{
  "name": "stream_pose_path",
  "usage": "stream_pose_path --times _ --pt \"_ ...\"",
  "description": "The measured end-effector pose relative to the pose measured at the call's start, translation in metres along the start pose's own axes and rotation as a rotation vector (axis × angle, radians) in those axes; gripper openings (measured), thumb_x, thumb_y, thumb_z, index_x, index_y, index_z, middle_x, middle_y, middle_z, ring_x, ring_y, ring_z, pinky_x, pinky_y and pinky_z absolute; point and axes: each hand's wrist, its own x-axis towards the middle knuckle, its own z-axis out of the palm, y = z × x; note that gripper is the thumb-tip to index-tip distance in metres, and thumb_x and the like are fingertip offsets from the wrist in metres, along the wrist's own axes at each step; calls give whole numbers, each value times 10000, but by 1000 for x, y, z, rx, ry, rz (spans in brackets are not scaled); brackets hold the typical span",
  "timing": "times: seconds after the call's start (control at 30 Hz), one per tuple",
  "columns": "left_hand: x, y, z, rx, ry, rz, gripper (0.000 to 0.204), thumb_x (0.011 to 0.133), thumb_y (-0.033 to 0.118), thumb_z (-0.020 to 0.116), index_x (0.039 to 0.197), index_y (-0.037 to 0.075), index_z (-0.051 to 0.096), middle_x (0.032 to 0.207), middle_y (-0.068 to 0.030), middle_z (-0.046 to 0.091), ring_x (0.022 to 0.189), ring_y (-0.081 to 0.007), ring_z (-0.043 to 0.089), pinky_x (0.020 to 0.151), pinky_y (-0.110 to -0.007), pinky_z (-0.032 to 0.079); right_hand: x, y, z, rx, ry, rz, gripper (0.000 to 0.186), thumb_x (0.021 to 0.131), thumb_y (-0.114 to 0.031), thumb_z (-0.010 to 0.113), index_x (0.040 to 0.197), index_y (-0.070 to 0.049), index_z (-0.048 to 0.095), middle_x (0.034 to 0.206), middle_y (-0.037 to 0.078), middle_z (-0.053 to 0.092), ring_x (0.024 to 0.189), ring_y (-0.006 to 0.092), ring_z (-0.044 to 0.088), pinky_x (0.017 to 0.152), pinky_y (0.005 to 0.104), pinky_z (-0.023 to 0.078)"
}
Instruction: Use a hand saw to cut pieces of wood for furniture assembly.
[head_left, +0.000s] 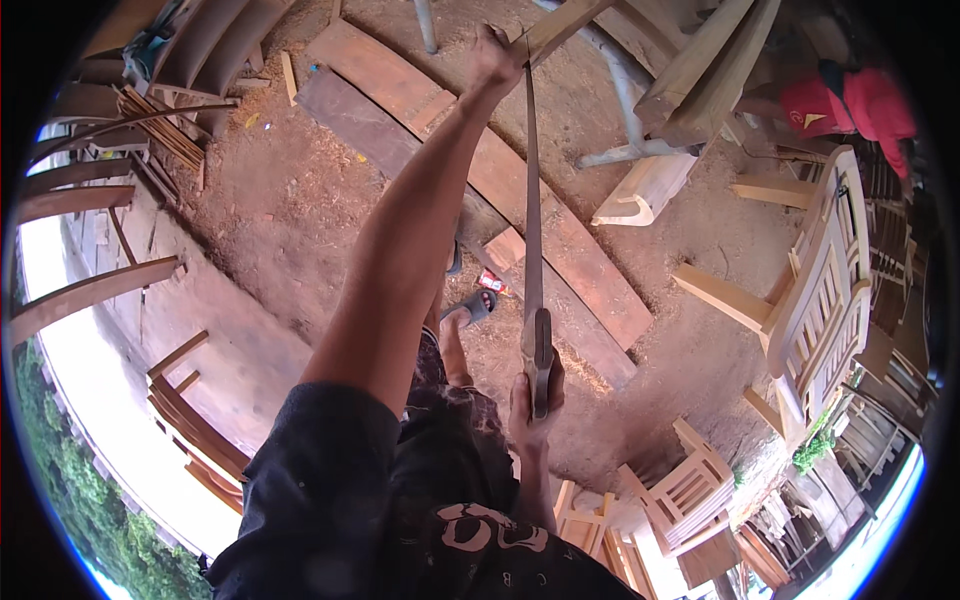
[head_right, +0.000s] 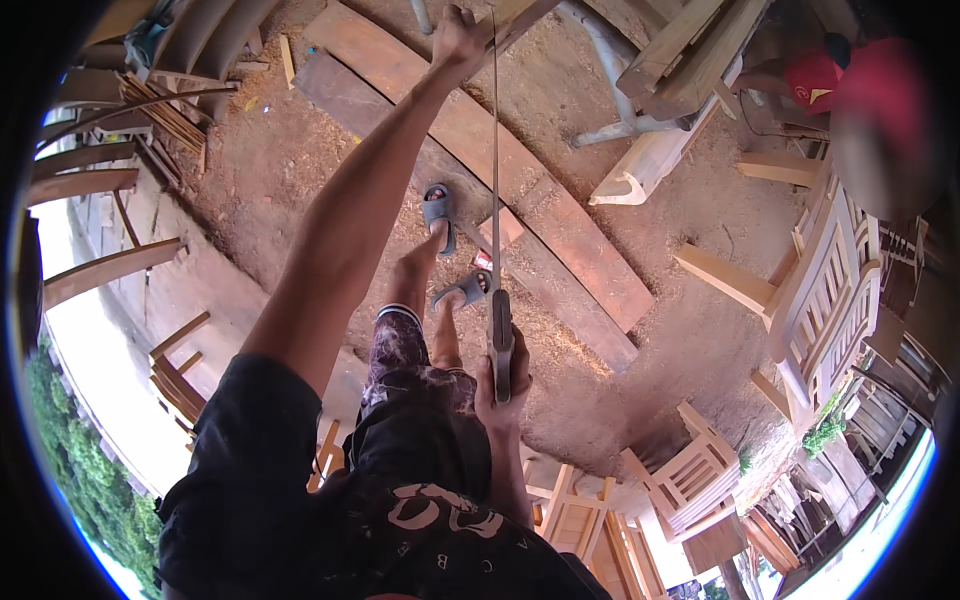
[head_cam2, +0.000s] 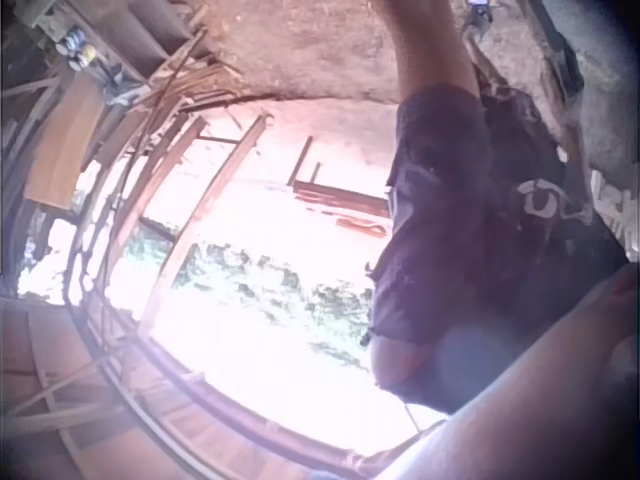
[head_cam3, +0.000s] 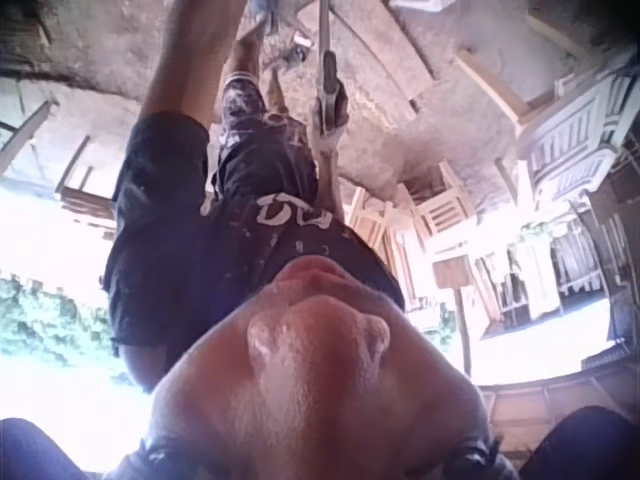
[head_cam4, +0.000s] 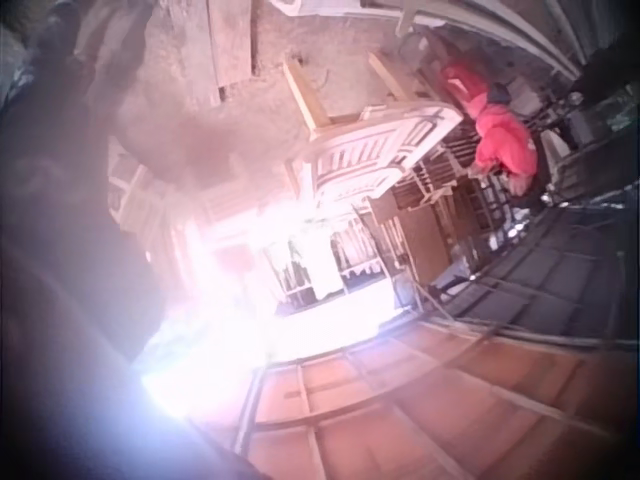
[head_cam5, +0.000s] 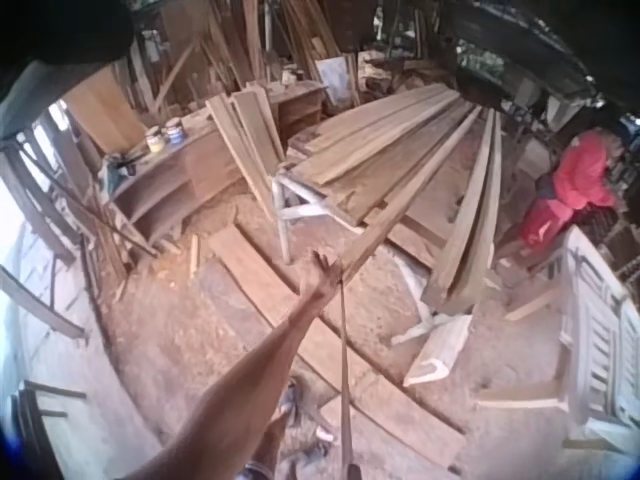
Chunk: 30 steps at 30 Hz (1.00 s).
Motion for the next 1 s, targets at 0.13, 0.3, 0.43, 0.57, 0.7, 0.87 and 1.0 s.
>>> stream_pose_path --times 0.13,0.3,0.43,0.57,0.7,0.87,1.0 --pt "9 -1 -4 -10 60 -23 296 1010 230 456 1116 -37 526 1145 -358 621 1089 -542 573 927 -584 470 69 23 38 174 12 86 501 991 -125 590 1459 -5 459 1163 105 668 769 102 602 675 285 498" --pt "4 28 9 -62 -48 -223 365 1002 291 500 1131 -50 510 1121 -360 635 1079 -548 586 926 -581 481 281 -42 90 60 4 -302 428 998 -136 634 1390 -35 495 890 102 675 749 161 638 672 315 511" --pt "-1 -7 -15 58 -8 -109 424 936 307 604 1127 -59 506 1087 -353 641 1062 -545 591 919 -580 483 143 -28 66 43 -26 -79 484 999 -137 621 1448 -41 467 972 123 688 814 172 662 714 326 528" --pt "-8 20 -17 -30 -51 -103 454 872 262 656 1128 -69 480 1084 -348 618 1053 -541 579 930 -572 473 -25 56 0 43 -25 72 580 965 -54 583 1516 -51 402 979 31 651 609 43 518 508 227 412" --pt "-11 23 -19 -52 -42 -103 422 910 247 610 1161 -63 470 1150 -373 590 1098 -551 562 959 -574 460 126 12 64 141 11 -87 496 993 -102 599 1461 -22 456 1055 96 651 810 141 586 716 307 488" --pt "-7 31 -5 -47 -63 -121 392 954 265 558 1147 -70 492 1186 -381 583 1131 -552 558 980 -567 459 255 -23 87 119 11 -273 526 982 -93 629 1468 -21 441 955 114 705 764 173 662 684 333 538" --pt "5 -1 -25 20 33 -30 383 920 252 581 1103 -74 498 1065 -360 617 1037 -545 570 904 -580 469 96 -4 56 137 -86 91 526 996 -191 633 1458 -15 454 1149 126 659 960 194 614 862 348 506"
